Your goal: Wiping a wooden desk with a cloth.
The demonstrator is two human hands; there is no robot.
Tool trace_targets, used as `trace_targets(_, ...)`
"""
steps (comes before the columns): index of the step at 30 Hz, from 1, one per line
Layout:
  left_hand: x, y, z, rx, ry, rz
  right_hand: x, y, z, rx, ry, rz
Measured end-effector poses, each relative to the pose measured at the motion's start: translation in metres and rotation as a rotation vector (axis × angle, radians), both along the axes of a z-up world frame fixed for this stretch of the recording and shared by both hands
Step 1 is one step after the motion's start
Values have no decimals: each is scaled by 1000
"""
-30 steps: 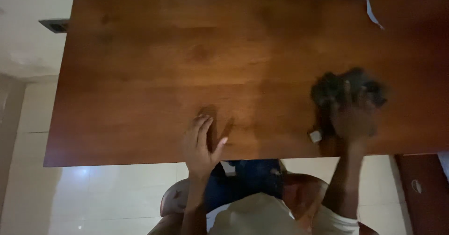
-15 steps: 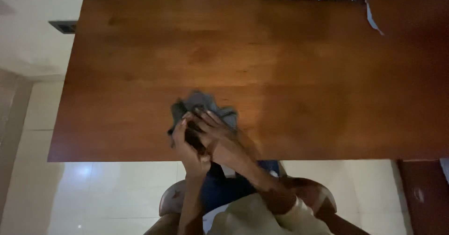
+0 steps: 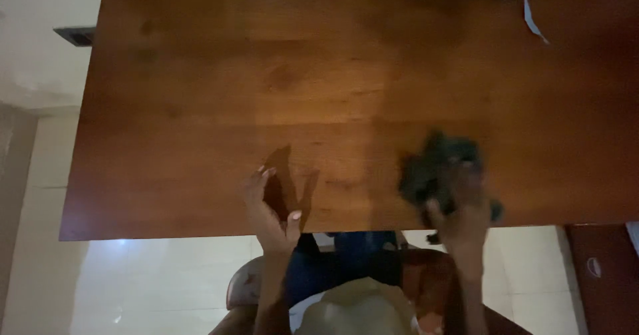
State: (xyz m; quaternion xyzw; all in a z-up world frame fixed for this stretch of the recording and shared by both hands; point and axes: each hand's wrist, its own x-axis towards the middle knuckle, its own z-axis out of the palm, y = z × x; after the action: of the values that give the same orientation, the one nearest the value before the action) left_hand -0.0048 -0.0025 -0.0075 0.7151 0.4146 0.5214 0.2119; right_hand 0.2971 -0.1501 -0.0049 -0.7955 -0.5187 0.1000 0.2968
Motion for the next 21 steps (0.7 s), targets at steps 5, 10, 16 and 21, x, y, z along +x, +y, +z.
trace_targets(5,4,-1,12,16,163,43,-17,33,18,106,-436,-169)
trace_targets(10,5,-1,10,40,293,39,-96,68,27,20,-432,161)
trace_targets(16,1,2,8,89,309,43,-135,62,21,162,-323,538)
trace_targets(21,4,2,5,76,299,83,-87,33,3,-1,-249,386)
